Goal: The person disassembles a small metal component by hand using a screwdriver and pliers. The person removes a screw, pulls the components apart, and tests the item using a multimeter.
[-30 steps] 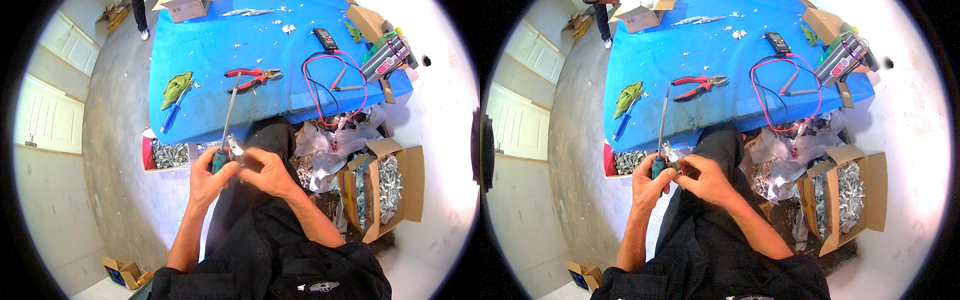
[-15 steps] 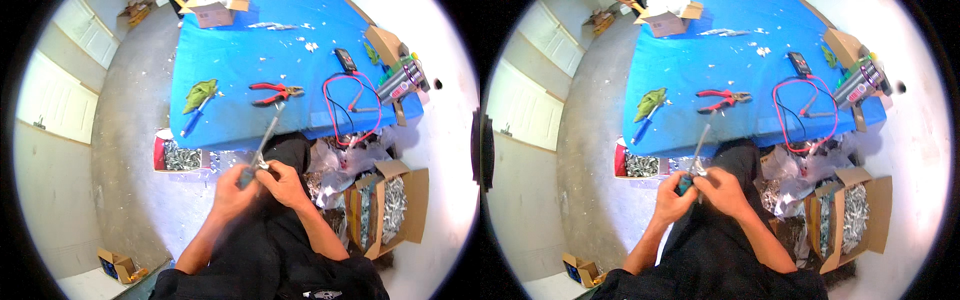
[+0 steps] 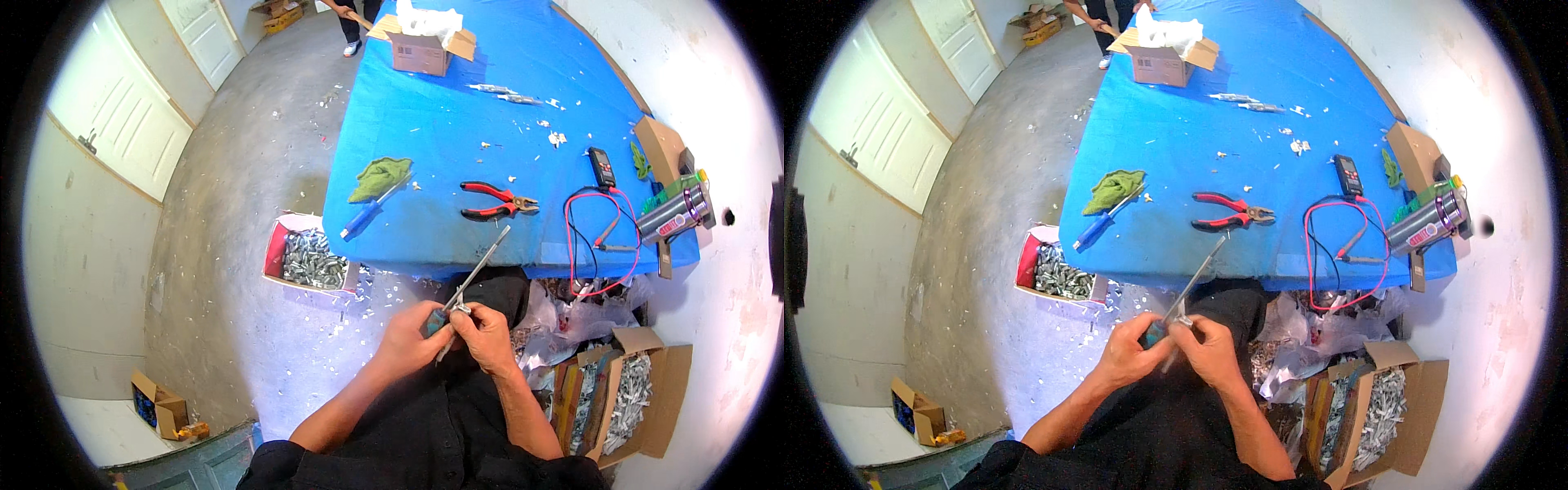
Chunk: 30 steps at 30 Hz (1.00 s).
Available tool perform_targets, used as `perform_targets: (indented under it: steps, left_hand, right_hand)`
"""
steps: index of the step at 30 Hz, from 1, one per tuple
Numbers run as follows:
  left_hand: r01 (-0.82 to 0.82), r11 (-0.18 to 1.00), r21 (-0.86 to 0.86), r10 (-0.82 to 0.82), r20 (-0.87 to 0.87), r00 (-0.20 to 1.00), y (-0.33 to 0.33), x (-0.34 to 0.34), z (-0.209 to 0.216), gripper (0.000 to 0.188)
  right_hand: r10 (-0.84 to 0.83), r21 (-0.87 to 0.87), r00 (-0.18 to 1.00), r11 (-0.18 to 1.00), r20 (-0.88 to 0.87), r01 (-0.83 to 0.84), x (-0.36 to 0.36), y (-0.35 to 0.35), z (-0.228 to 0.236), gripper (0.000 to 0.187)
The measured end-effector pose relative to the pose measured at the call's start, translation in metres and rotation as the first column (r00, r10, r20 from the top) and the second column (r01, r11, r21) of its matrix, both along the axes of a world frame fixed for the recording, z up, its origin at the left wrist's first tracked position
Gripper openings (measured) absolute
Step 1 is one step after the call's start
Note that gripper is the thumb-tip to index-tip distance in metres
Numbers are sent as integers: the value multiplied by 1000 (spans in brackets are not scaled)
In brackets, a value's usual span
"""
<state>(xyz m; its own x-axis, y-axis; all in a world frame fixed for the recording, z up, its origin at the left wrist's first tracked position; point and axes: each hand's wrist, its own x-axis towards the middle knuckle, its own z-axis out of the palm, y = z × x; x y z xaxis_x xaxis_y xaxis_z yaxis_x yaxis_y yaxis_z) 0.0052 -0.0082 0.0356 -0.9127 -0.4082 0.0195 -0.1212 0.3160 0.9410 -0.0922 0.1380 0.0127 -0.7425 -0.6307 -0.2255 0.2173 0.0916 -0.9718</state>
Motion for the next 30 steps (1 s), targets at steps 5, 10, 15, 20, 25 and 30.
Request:
perform_targets:
  steps: [5,10,15,20,25,30]
  left_hand:
    - [-36,998,57,36,4,999,0,5,-4,24]
    - [-114,993,24,114,2,993,-2,10,-12,24]
    - [-186,980,65,185,20,983,-3,14,-8,24]
    - [-181,982,45,182,-17,983,-5,9,-14,23]
    - [-125,988,87,119,74,990,-23,4,-3,23]
    - [-89,993,76,69,242,968,-32,39,3,34]
  right_hand:
    - [2,90,992,996,-125,9,2,-6,1,23]
    - [9,104,986,995,-169,9,6,-14,-1,22]
    - [26,93,980,996,-199,-7,11,-23,2,22]
    - [-9,112,985,993,-172,29,9,-24,-8,24]
    - [-43,124,997,992,66,35,-6,-18,-6,28]
    - [-163,-73,923,977,349,201,-23,-3,-8,29]
